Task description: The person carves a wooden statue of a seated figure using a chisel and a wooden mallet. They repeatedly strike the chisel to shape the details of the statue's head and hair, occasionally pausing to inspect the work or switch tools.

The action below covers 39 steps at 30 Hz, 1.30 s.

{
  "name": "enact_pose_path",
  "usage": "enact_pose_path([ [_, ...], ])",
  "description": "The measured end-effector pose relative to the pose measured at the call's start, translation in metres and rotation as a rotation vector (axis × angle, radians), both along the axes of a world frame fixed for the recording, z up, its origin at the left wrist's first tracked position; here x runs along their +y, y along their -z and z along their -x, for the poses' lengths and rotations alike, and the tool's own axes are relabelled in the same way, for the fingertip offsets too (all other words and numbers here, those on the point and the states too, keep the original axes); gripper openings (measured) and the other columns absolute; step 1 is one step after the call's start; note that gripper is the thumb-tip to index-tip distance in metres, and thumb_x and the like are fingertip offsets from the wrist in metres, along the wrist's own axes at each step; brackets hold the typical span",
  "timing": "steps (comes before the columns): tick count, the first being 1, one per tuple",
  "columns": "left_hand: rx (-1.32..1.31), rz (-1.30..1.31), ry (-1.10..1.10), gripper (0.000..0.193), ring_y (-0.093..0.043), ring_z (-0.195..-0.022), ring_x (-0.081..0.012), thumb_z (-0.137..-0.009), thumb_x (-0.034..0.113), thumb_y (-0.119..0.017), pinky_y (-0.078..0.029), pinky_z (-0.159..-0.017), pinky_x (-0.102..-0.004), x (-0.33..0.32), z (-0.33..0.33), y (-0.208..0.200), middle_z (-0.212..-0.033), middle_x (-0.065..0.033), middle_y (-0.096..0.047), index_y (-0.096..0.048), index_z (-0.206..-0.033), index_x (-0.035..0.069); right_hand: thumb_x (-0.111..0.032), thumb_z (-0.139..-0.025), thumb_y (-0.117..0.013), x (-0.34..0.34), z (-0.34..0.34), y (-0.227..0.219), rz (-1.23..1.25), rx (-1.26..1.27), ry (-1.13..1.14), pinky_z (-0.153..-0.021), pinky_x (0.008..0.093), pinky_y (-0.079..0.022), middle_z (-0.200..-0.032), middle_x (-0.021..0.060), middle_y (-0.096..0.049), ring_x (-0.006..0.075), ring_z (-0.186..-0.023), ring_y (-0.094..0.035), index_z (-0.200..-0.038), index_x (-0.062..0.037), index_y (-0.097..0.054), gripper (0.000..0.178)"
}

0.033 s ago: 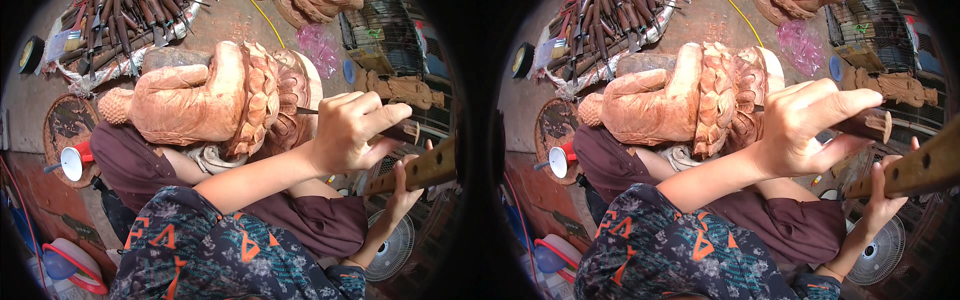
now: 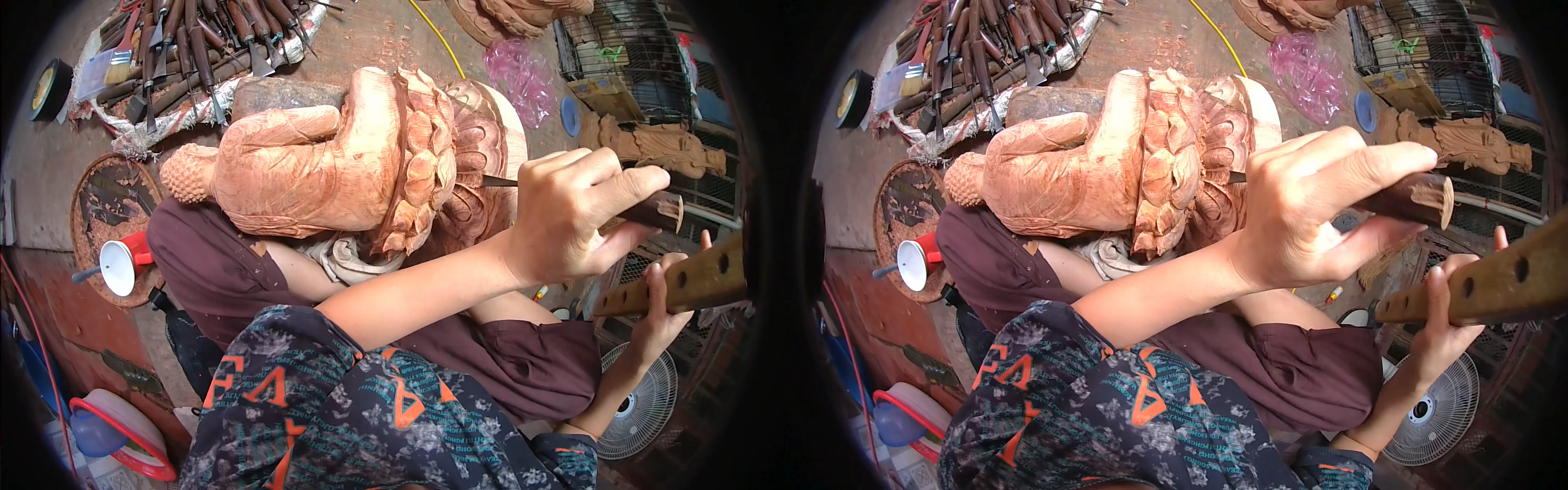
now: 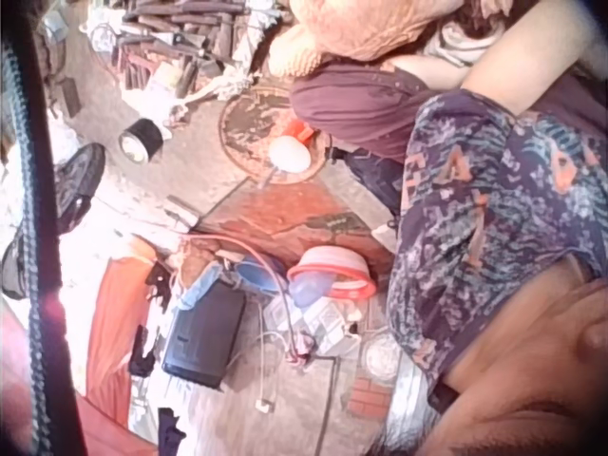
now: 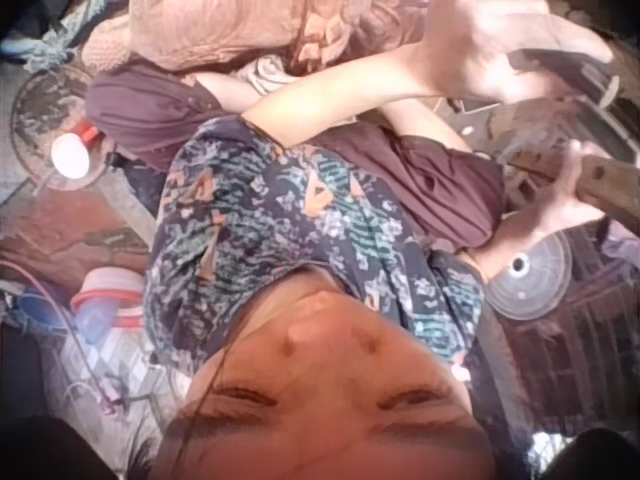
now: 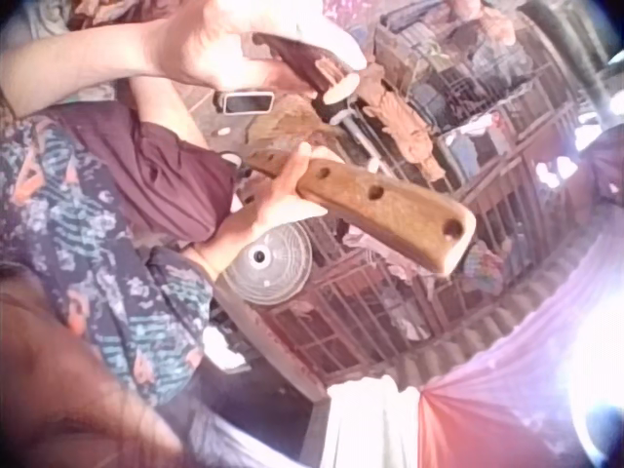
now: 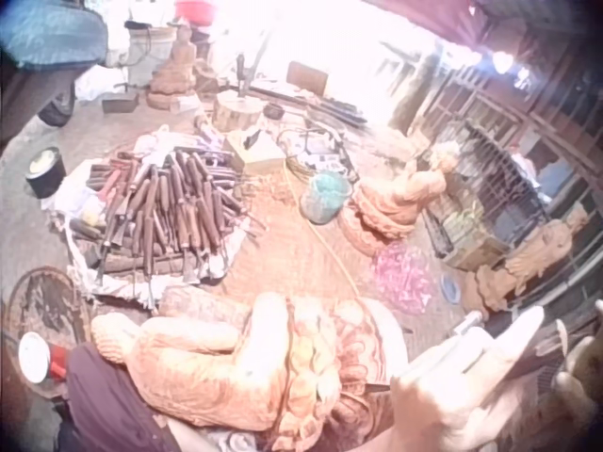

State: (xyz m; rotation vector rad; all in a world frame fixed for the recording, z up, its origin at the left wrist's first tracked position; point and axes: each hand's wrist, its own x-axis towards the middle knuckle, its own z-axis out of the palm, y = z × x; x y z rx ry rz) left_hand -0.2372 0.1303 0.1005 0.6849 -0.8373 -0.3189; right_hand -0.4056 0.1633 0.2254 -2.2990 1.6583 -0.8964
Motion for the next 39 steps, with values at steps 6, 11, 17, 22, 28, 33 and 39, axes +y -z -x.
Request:
enact_pose_path([
  [6,-0.012,-0.172,0.073,0.036,-0.064,-0.064,-0.0199,-0.069,0.016,-0.079,-0.050,-0.057,-0.0310,-0.002,-0.007,0.019,-0.076,-0.0051,-0.066,-0.068,-0.103,0.012,0.005,-0.084,-0.060,0.003,0.001,0.007,-0.068,0.144,0.015,-0.072,0.0210,-0.040,-0.090,0.0018,-0.052,0.0068,-0.078,-0.049,-0.133,-0.0007,-0.043,0.052],
  [11,-0.304,-0.276,0.094,0.043,-0.061,-0.067,-0.0244,-0.075,0.018,-0.072,-0.049,-0.056,-0.0342,0.029,-0.008,-0.001,-0.081,-0.0088,-0.062,-0.061,-0.115,0.009,0.005,-0.081,-0.063,0.003,0.039,0.020,-0.168,0.235,0.106,-0.084,0.0266,-0.043,-0.104,0.0067,-0.059,0.0149,-0.094,-0.056,-0.123,0.0004,-0.050,0.044],
  [17,-0.697,-0.435,0.687,0.042,-0.064,-0.070,-0.0308,-0.085,0.027,-0.064,-0.051,-0.059,-0.0400,0.091,0.001,-0.006,-0.080,-0.0127,-0.061,-0.053,-0.119,0.006,0.006,-0.073,-0.068,0.009,0.031,0.034,-0.291,0.002,0.013,-0.068,0.0236,-0.042,-0.084,-0.0001,-0.053,0.0076,-0.075,-0.051,-0.122,-0.0007,-0.051,0.053],
  [22,-0.820,-0.631,0.929,0.038,-0.066,-0.084,-0.0363,-0.087,0.027,-0.060,-0.053,-0.068,-0.0449,0.104,-0.024,0.016,-0.098,-0.0183,-0.067,-0.053,-0.120,0.008,0.003,-0.071,-0.067,0.014,0.017,0.066,-0.630,-0.336,-0.017,-0.071,0.0232,-0.041,-0.085,-0.0003,-0.053,0.0081,-0.078,-0.051,-0.134,-0.0005,-0.044,0.068],
  [28,-0.416,-0.803,0.907,0.034,-0.064,-0.101,-0.0314,-0.094,0.021,-0.052,-0.049,-0.088,-0.0383,0.115,-0.108,0.025,-0.109,-0.0169,-0.065,-0.054,-0.121,0.002,0.000,-0.072,-0.071,0.029,0.005,0.101,-0.863,-0.454,-0.005,-0.071,0.0246,-0.042,-0.084,0.0004,-0.054,0.0092,-0.077,-0.052,-0.129,-0.0023,-0.047,0.062],
  [33,0.058,-0.872,0.687,0.038,-0.043,-0.055,-0.0052,-0.099,0.025,-0.045,-0.034,-0.047,-0.0188,0.113,-0.175,0.025,-0.073,0.0008,-0.049,-0.046,-0.129,0.001,0.006,-0.068,-0.073,0.023,-0.002,0.100,-1.008,-0.234,-0.212,-0.070,0.0246,-0.044,-0.083,0.0009,-0.055,0.0088,-0.077,-0.053,-0.124,-0.0013,-0.051,0.060],
  [39,0.318,-0.721,0.558,0.041,-0.038,-0.055,-0.0028,-0.100,0.024,-0.046,-0.030,-0.043,-0.0162,0.074,-0.230,0.044,-0.074,0.0021,-0.043,-0.039,-0.136,0.004,0.003,-0.071,-0.073,0.022,0.012,0.097,-0.946,-0.072,-0.164,-0.081,0.0295,-0.046,-0.101,0.0088,-0.062,0.0136,-0.096,-0.057,-0.128,-0.0031,-0.050,0.062],
])
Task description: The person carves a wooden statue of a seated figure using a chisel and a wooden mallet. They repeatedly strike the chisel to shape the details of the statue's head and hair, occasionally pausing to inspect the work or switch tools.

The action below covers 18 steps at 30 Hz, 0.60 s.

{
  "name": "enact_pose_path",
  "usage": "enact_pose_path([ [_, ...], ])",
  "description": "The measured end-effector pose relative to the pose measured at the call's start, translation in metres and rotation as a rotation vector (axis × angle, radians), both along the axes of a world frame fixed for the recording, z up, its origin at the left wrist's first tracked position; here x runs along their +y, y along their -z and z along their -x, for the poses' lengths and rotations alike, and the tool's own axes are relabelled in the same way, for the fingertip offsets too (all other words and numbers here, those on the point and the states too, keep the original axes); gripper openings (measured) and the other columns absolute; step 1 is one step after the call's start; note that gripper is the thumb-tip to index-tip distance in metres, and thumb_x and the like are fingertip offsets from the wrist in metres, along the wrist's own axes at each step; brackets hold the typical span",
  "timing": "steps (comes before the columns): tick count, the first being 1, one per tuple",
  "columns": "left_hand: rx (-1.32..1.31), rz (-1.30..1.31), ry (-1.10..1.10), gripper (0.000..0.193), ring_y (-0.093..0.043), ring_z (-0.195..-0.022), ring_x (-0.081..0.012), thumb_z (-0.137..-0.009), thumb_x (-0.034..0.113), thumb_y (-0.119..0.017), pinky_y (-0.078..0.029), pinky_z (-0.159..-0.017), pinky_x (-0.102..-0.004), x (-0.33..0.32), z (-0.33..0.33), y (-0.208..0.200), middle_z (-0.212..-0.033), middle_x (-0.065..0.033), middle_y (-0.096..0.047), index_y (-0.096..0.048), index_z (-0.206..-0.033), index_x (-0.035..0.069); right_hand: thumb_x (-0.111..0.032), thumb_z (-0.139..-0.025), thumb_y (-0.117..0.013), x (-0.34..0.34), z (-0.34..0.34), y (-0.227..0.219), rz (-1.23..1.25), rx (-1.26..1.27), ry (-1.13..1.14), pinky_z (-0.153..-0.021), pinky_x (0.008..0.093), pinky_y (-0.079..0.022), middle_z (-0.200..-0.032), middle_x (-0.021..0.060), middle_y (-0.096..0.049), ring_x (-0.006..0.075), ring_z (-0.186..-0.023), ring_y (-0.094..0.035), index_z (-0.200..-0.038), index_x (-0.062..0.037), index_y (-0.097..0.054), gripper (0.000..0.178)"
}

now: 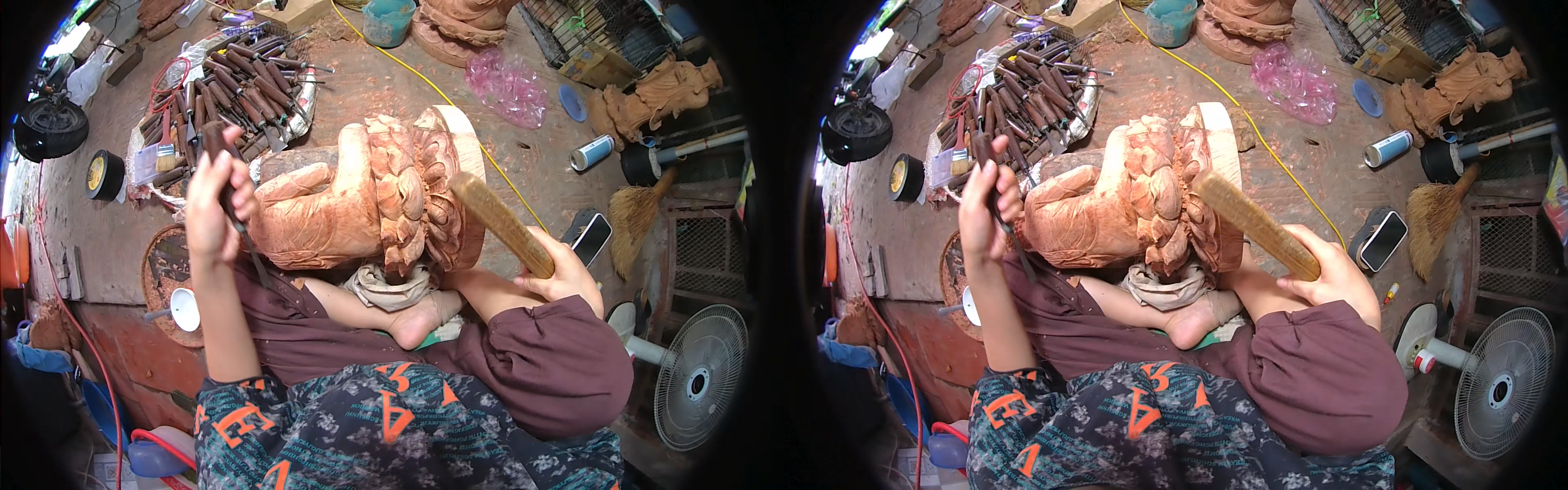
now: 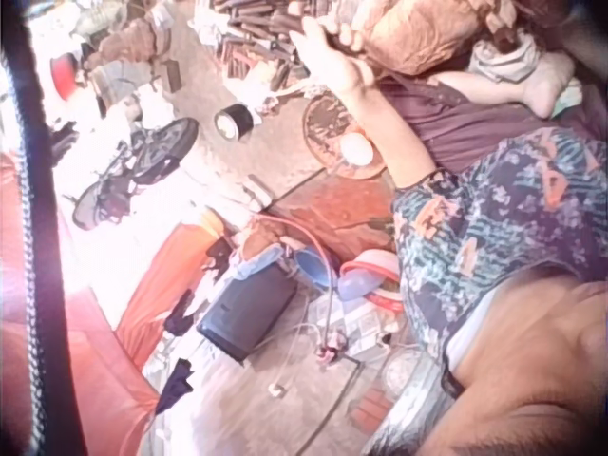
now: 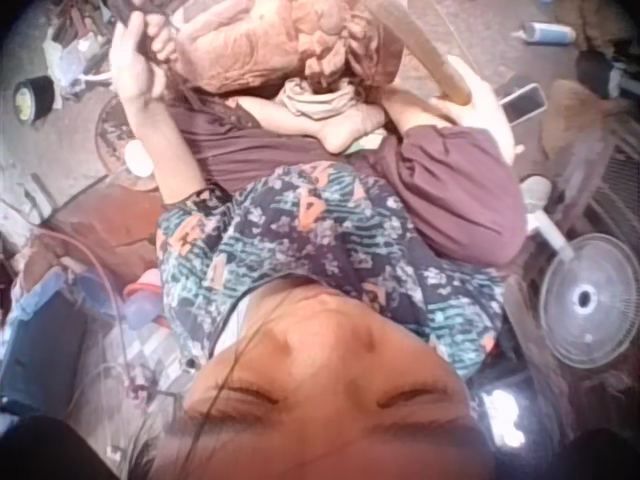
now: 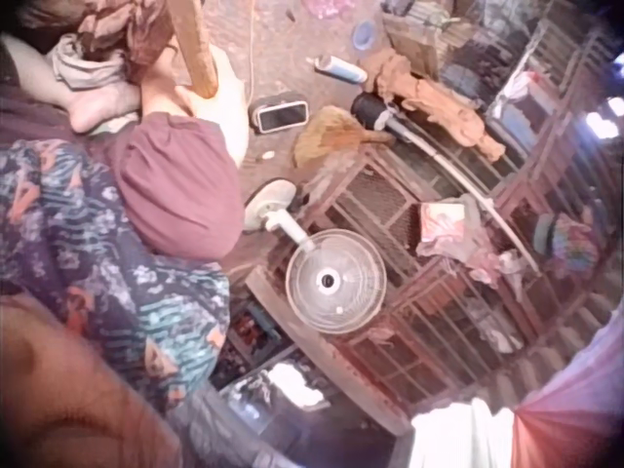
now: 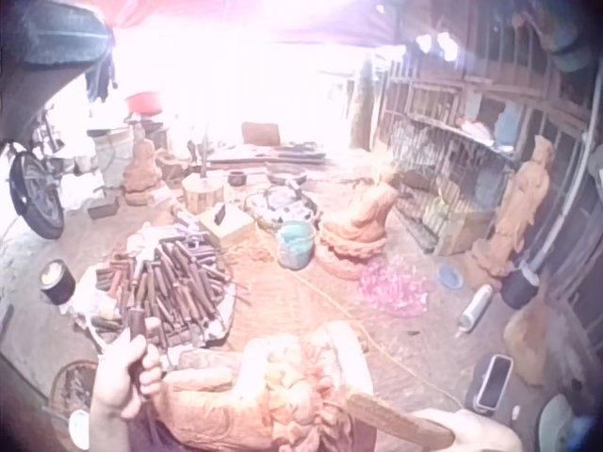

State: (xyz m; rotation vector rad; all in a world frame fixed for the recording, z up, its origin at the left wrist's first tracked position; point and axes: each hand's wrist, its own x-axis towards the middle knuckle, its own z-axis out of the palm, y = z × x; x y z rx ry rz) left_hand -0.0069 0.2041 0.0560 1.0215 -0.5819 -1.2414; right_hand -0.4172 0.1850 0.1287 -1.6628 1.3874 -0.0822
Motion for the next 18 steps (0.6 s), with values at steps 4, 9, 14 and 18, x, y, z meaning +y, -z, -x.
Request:
enact_pose_path([
  [4,0.083,-0.019,-0.123,0.035,-0.040,-0.060,-0.0050,-0.101,0.020,-0.044,-0.034,-0.044,-0.0155,-0.020,-0.061,0.004,-0.078,0.0002,-0.043,-0.041,-0.136,0.016,0.002,-0.072,-0.073,-0.005,-0.003,0.019,-0.035,-0.020,0.007,-0.074,0.0273,-0.045,-0.089,0.0042,-0.057,0.0114,-0.083,-0.053,-0.129,-0.0036,-0.048,0.062],
  [9,0.004,-0.181,-0.215,0.055,-0.044,-0.054,-0.0077,-0.098,0.021,-0.051,-0.036,-0.042,-0.0186,-0.074,-0.125,0.053,-0.073,-0.0021,-0.049,-0.021,-0.145,0.023,0.005,-0.072,-0.072,0.000,0.004,0.021,-0.100,-0.066,0.068,-0.069,0.0251,-0.044,-0.086,-0.0017,-0.050,0.0094,-0.077,-0.050,-0.132,-0.0042,-0.045,0.067],
  [14,-0.467,-0.366,-0.264,0.068,-0.053,-0.056,-0.0110,-0.090,-0.001,-0.048,-0.046,-0.043,-0.0251,-0.110,-0.151,0.085,-0.077,-0.0062,-0.056,-0.022,-0.148,0.023,0.005,-0.069,-0.071,0.003,0.000,0.021,-0.044,-0.080,0.117,-0.067,0.0282,-0.043,-0.075,0.0028,-0.052,0.0131,-0.071,-0.051,-0.120,-0.0032,-0.051,0.055],
  [18,-0.731,-0.568,-0.162,0.057,-0.057,-0.053,-0.0133,-0.083,-0.005,-0.053,-0.053,-0.048,-0.0276,-0.123,-0.161,0.119,-0.078,-0.0072,-0.060,-0.044,-0.138,0.006,0.005,-0.069,-0.071,0.004,-0.004,0.021,-0.044,-0.078,0.112,-0.067,0.0276,-0.042,-0.075,0.0024,-0.051,0.0124,-0.071,-0.050,-0.121,-0.0024,-0.051,0.056],
])
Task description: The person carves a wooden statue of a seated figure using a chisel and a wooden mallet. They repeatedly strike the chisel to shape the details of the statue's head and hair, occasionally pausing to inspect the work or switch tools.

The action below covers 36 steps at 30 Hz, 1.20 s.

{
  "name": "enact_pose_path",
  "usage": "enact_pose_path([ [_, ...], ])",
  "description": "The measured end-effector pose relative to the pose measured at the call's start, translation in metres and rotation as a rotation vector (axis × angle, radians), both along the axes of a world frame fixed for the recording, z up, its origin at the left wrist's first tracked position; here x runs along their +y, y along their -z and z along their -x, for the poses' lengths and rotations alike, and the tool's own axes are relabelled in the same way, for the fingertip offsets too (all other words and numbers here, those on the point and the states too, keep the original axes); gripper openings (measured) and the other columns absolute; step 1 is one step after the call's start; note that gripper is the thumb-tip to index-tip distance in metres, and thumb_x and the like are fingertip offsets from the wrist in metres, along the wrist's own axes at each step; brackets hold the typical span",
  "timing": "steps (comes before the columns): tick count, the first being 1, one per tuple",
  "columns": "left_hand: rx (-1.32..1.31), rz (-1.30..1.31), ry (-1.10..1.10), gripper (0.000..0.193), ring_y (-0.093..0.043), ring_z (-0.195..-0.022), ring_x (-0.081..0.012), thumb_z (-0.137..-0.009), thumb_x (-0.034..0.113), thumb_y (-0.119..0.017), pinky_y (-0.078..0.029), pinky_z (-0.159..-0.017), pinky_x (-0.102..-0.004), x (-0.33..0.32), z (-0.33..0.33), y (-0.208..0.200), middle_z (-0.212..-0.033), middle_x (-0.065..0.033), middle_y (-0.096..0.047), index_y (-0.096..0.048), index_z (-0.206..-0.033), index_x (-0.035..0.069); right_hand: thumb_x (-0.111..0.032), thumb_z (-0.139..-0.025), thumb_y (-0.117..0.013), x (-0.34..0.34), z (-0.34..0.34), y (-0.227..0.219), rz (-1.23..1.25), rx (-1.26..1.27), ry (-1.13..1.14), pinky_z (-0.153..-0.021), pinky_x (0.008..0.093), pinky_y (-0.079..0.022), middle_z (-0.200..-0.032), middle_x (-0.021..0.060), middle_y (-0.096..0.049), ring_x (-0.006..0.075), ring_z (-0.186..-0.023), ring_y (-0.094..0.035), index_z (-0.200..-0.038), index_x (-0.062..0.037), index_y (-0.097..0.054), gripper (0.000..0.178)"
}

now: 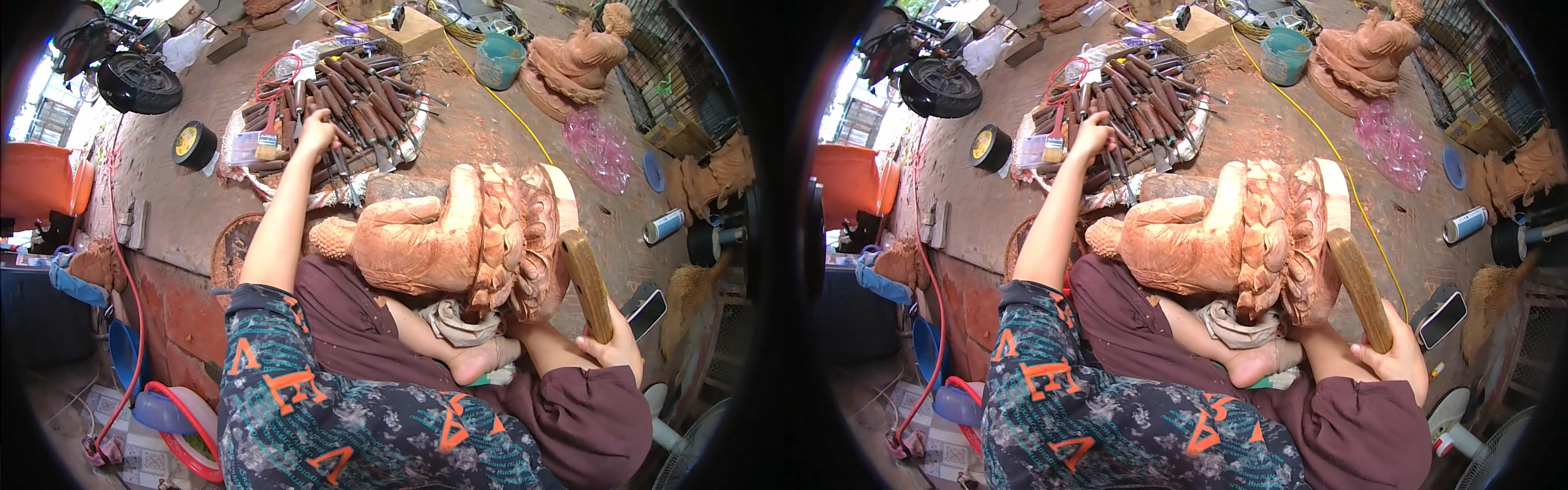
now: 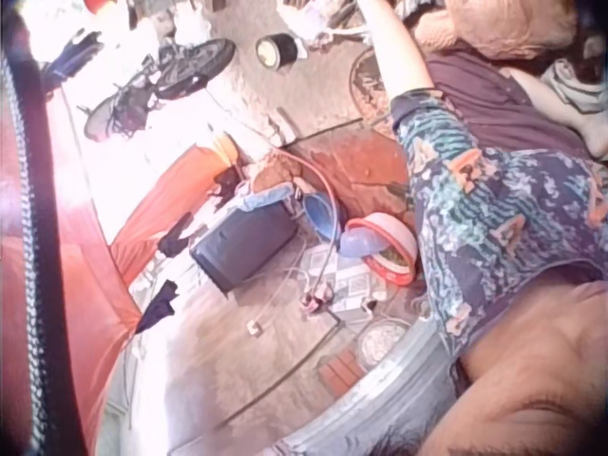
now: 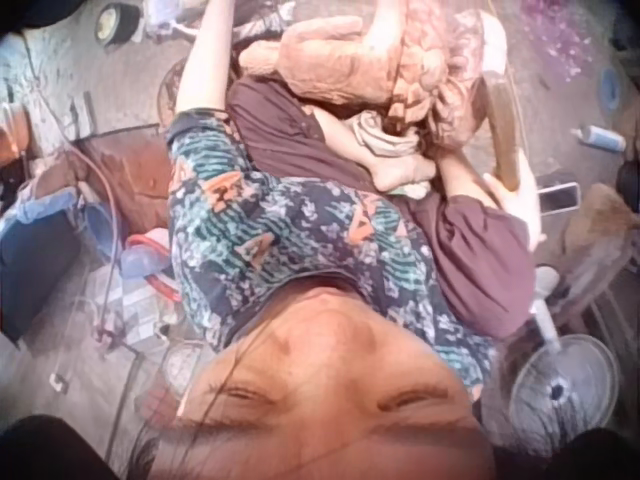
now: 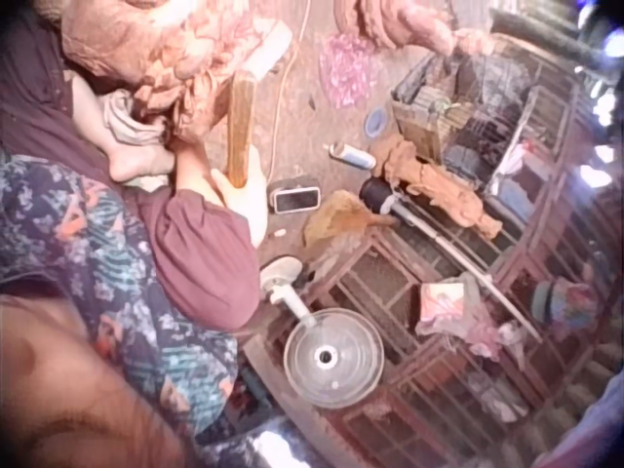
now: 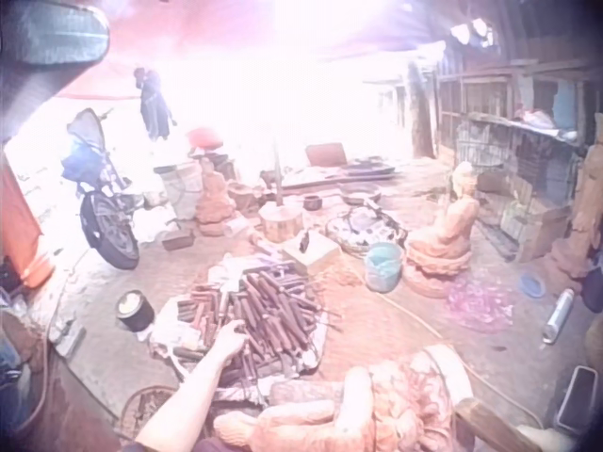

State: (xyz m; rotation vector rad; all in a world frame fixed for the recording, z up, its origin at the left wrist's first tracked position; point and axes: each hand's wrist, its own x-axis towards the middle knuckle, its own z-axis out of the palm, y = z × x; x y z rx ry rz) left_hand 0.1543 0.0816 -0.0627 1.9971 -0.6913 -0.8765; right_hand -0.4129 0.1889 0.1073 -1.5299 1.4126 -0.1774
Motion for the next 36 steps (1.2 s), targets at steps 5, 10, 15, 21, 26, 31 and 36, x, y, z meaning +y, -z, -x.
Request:
enact_pose_path([
  [5,-0.517,-0.103,0.277,0.060,-0.065,-0.095,-0.0387,-0.073,0.013,-0.067,-0.051,-0.090,-0.0427,-0.004,0.022,0.018,-0.111,-0.0342,-0.059,-0.053,-0.131,0.006,0.007,-0.069,-0.070,-0.002,0.001,-0.001,-0.036,-0.013,0.022,-0.067,0.0267,-0.042,-0.076,0.0020,-0.051,0.0112,-0.072,-0.050,-0.124,-0.0029,-0.050,0.059],
  [10,-0.768,-0.243,0.254,0.050,-0.060,-0.100,-0.0465,-0.075,0.012,-0.067,-0.049,-0.092,-0.0479,0.000,0.061,0.000,-0.119,-0.0319,-0.044,-0.056,-0.122,0.005,0.006,-0.069,-0.071,-0.003,0.003,-0.002,-0.029,0.039,0.004,-0.067,0.0274,-0.043,-0.075,0.0026,-0.052,0.0122,-0.072,-0.051,-0.126,-0.0044,-0.050,0.061],
  [15,-0.859,-0.323,0.245,0.056,-0.062,-0.095,-0.0443,-0.075,0.018,-0.072,-0.051,-0.088,-0.0464,0.005,0.058,0.003,-0.118,-0.0275,-0.045,-0.055,-0.128,0.011,0.005,-0.069,-0.072,-0.005,0.005,-0.004,-0.022,0.062,-0.044,-0.067,0.0282,-0.043,-0.076,0.0034,-0.054,0.0132,-0.071,-0.052,-0.126,-0.0055,-0.050,0.062],
  [21,-0.842,-0.207,0.177,0.048,-0.061,-0.098,-0.0415,-0.078,0.020,-0.069,-0.050,-0.087,-0.0456,0.012,0.063,0.000,-0.112,-0.0232,-0.050,-0.059,-0.123,0.012,0.005,-0.067,-0.072,-0.004,0.006,-0.004,-0.067,0.040,-0.017,-0.068,0.0263,-0.042,-0.078,0.0006,-0.053,0.0111,-0.074,-0.051,-0.120,-0.0026,-0.051,0.058],
  [26,-0.827,0.046,0.230,0.024,-0.068,-0.084,-0.0279,-0.082,0.013,-0.059,-0.052,-0.080,-0.0405,0.001,0.050,0.018,-0.079,-0.0182,-0.067,-0.069,-0.103,0.008,0.004,-0.067,-0.073,-0.008,0.004,-0.005,-0.045,0.052,-0.063,-0.067,0.0273,-0.043,-0.077,0.0017,-0.054,0.0119,-0.072,-0.052,-0.120,-0.0032,-0.051,0.057],
  [31,-0.626,-0.093,0.134,0.024,-0.065,-0.096,-0.0361,-0.080,0.008,-0.058,-0.052,-0.085,-0.0430,-0.025,0.035,0.019,-0.098,-0.0199,-0.068,-0.070,-0.100,0.009,0.005,-0.068,-0.073,-0.006,0.011,0.002,-0.022,0.045,-0.063,-0.067,0.0293,-0.044,-0.074,0.0041,-0.055,0.0138,-0.070,-0.054,-0.125,-0.0041,-0.051,0.062],
  [36,-0.911,-0.413,0.261,0.026,-0.068,-0.092,-0.0332,-0.082,0.014,-0.055,-0.053,-0.083,-0.0414,-0.034,0.040,-0.010,-0.093,-0.0237,-0.068,-0.070,-0.099,0.003,0.003,-0.068,-0.074,-0.007,0.012,0.003,-0.038,0.030,-0.078,-0.067,0.0297,-0.044,-0.074,0.0043,-0.056,0.0141,-0.070,-0.054,-0.124,-0.0041,-0.051,0.061],
])
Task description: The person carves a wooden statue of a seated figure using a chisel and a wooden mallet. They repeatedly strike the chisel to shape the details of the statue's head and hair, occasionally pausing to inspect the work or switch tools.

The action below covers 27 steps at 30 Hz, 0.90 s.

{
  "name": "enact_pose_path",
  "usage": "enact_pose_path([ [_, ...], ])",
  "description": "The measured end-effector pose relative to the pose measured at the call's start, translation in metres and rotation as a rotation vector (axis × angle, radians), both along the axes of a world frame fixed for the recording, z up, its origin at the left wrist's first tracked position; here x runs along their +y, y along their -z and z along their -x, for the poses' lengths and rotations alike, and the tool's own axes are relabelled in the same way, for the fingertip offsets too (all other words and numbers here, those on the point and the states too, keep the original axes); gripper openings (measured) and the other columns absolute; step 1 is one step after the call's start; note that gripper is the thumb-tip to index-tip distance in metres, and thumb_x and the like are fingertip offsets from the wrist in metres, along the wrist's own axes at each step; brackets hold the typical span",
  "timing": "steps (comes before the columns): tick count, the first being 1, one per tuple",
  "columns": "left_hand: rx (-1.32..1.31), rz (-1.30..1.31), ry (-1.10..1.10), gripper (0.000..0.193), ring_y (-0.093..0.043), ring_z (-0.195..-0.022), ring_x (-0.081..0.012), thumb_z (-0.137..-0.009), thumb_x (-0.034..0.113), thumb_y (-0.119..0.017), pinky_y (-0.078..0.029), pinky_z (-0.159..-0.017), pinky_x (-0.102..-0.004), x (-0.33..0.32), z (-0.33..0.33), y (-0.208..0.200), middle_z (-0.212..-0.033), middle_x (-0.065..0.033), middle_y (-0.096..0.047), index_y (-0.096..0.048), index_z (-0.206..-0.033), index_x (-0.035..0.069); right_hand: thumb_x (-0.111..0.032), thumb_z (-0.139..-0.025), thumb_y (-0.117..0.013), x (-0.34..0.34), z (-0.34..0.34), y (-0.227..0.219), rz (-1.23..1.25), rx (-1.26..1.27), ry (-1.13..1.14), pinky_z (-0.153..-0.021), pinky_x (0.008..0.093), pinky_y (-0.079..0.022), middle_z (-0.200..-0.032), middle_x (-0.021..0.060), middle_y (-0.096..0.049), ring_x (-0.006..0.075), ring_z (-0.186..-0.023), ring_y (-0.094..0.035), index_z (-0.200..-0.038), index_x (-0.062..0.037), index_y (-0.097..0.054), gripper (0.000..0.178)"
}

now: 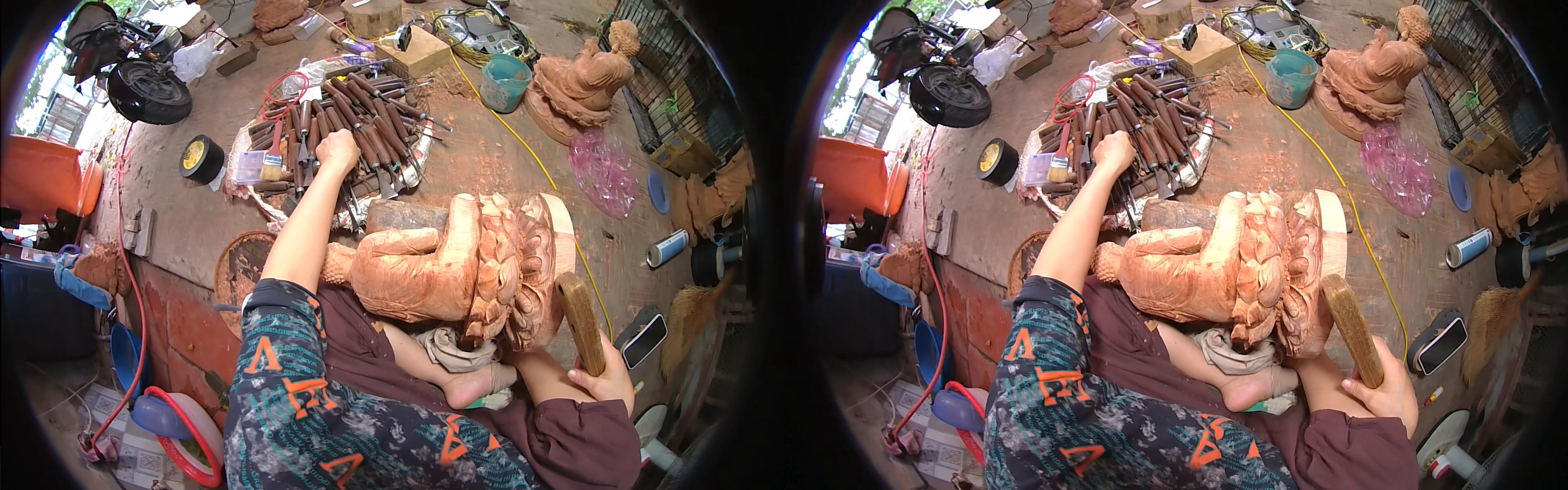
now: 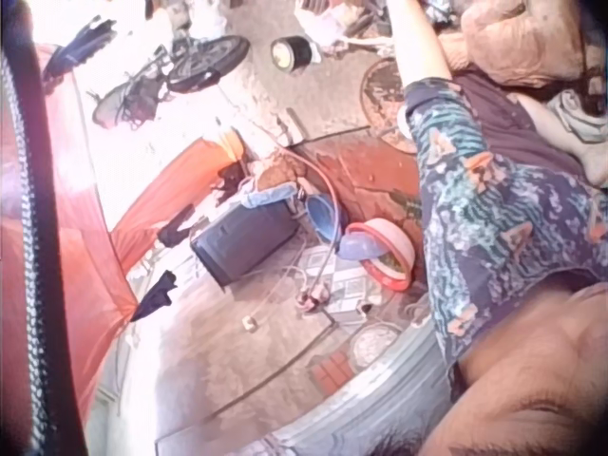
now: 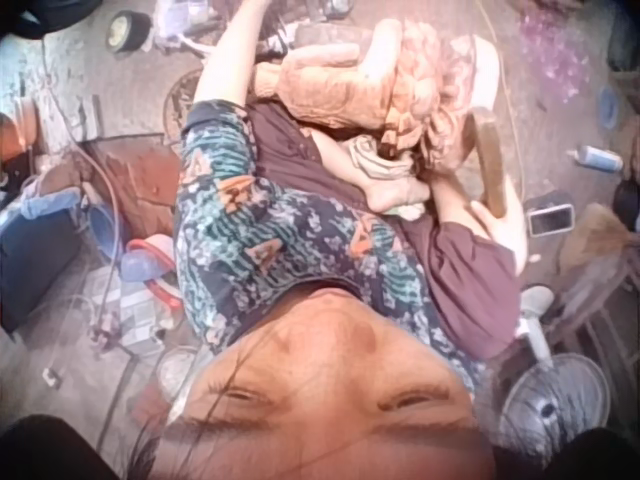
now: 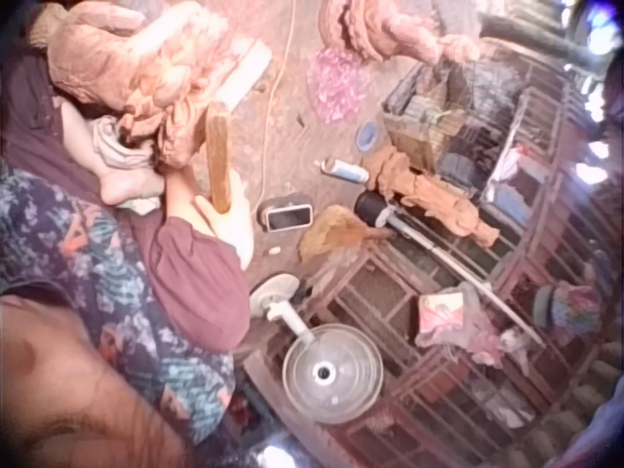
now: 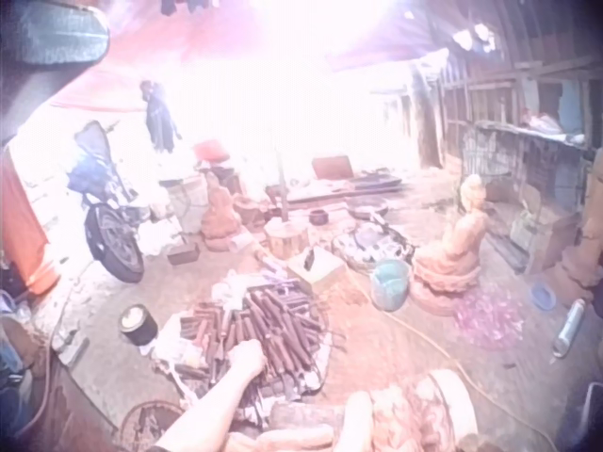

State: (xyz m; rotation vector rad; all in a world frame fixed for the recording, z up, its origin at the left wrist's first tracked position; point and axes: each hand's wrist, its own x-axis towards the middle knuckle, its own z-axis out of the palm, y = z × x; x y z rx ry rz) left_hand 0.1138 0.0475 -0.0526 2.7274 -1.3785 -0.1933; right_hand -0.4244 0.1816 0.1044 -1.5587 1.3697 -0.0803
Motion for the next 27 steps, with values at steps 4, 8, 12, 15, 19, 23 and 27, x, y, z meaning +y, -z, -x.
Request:
enact_pose_path([
  [4,-0.016,0.026,-0.003,0.024,-0.066,-0.095,-0.0385,-0.082,0.015,-0.056,-0.053,-0.083,-0.0448,0.000,-0.001,0.010,-0.097,-0.0242,-0.068,-0.069,-0.096,0.001,0.001,-0.068,-0.075,-0.001,-0.004,0.000,-0.008,-0.003,-0.017,-0.067,0.0297,-0.044,-0.074,0.0047,-0.057,0.0141,-0.070,-0.054,-0.123,-0.0041,-0.051,0.060],
  [8,0.020,0.180,-0.038,0.023,-0.065,-0.097,-0.0389,-0.083,0.015,-0.056,-0.052,-0.084,-0.0457,-0.015,0.006,0.027,-0.100,-0.0253,-0.066,-0.069,-0.096,0.000,0.000,-0.068,-0.076,0.001,0.002,0.003,-0.013,-0.022,0.007,-0.067,0.0299,-0.045,-0.074,0.0048,-0.058,0.0138,-0.070,-0.055,-0.125,-0.0047,-0.051,0.063],
  [12,0.054,0.135,-0.155,0.022,-0.066,-0.099,-0.0355,-0.085,0.013,-0.056,-0.053,-0.086,-0.0426,-0.032,0.009,0.026,-0.104,-0.0224,-0.067,-0.069,-0.098,0.001,-0.001,-0.068,-0.076,0.000,0.004,0.005,-0.022,-0.046,0.007,-0.067,0.0300,-0.045,-0.074,0.0046,-0.058,0.0138,-0.071,-0.056,-0.127,-0.0052,-0.051,0.064],
  [15,0.136,0.140,-0.313,0.024,-0.066,-0.100,-0.0338,-0.083,0.019,-0.062,-0.053,-0.088,-0.0408,-0.036,0.014,0.013,-0.107,-0.0189,-0.068,-0.070,-0.099,0.002,0.000,-0.068,-0.076,-0.001,-0.001,0.002,-0.034,-0.062,0.030,-0.068,0.0298,-0.045,-0.075,0.0047,-0.058,0.0139,-0.071,-0.057,-0.127,-0.0051,-0.051,0.064],
  [19,0.209,0.194,-0.350,0.038,-0.065,-0.102,-0.0343,-0.079,0.024,-0.071,-0.052,-0.090,-0.0419,-0.041,0.009,0.017,-0.108,-0.0195,-0.067,-0.062,-0.107,0.000,-0.001,-0.069,-0.077,-0.003,-0.003,-0.005,-0.042,-0.036,0.027,-0.069,0.0296,-0.046,-0.076,0.0047,-0.060,0.0137,-0.072,-0.058,-0.127,-0.0053,-0.051,0.063],
  [23,0.182,0.242,-0.397,0.053,-0.065,-0.101,-0.0356,-0.077,0.028,-0.076,-0.051,-0.089,-0.0433,-0.045,0.011,0.026,-0.106,-0.0209,-0.067,-0.051,-0.114,-0.001,-0.002,-0.070,-0.077,-0.004,-0.001,-0.002,-0.060,-0.054,0.027,-0.069,0.0294,-0.046,-0.077,0.0046,-0.061,0.0134,-0.072,-0.059,-0.126,-0.0055,-0.052,0.062],
  [27,0.248,0.277,-0.432,0.049,-0.064,-0.103,-0.0362,-0.075,0.028,-0.077,-0.050,-0.091,-0.0433,-0.047,0.007,0.026,-0.109,-0.0218,-0.066,-0.058,-0.110,-0.002,-0.003,-0.070,-0.078,-0.003,-0.003,-0.005,-0.060,-0.057,0.040,-0.069,0.0291,-0.046,-0.077,0.0051,-0.061,0.0137,-0.072,-0.059,-0.125,-0.0053,-0.053,0.060],
])
